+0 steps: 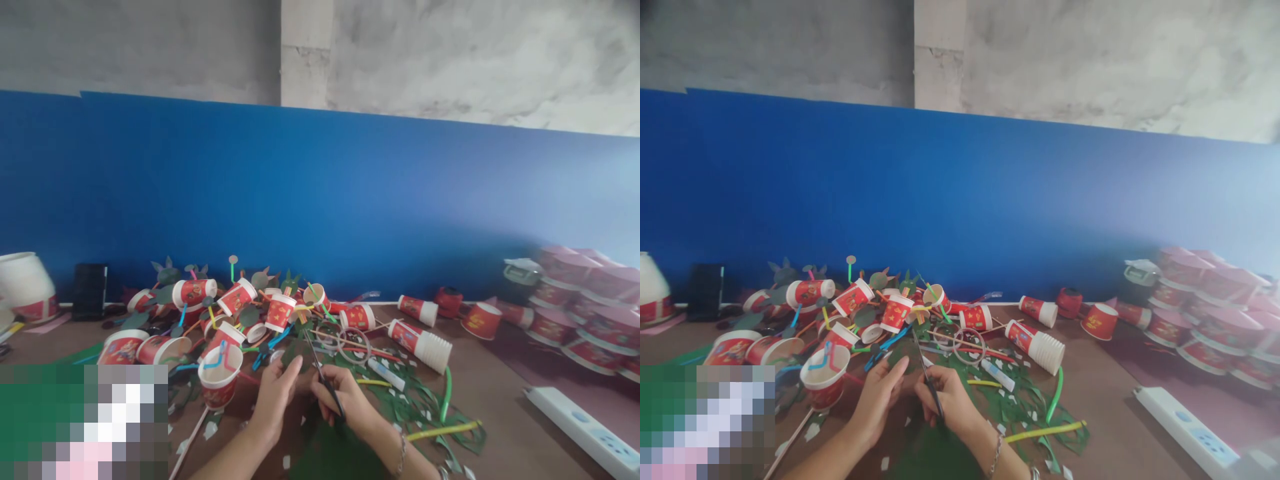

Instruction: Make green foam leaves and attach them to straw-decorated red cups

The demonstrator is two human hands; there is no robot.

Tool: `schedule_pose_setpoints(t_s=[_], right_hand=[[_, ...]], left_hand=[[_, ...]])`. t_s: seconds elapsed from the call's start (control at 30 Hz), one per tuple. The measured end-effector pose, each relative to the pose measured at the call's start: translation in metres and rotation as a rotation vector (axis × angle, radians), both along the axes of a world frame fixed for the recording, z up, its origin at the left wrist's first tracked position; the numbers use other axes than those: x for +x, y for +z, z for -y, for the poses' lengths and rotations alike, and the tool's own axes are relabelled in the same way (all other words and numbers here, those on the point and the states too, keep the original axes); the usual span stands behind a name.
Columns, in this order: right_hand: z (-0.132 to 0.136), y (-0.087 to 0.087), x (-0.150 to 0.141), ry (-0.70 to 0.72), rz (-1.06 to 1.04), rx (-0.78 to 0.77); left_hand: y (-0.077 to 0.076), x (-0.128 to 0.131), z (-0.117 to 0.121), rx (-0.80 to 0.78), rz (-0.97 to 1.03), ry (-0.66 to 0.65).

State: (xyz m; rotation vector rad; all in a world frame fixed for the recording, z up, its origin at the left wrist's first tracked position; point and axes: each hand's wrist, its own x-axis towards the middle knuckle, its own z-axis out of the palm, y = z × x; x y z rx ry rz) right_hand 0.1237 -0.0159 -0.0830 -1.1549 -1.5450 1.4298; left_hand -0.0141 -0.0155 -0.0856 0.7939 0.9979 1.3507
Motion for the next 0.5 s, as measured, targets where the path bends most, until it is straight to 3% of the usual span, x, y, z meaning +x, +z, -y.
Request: schedule_pose_setpoints(t_s=[0.5], right_hand=[[-0.0024, -0.009, 0.0001, 0.054, -0.039, 0.013]], left_hand=[[-0.0006, 0.0019, 0.0023, 0.044, -0.029, -0.061]])
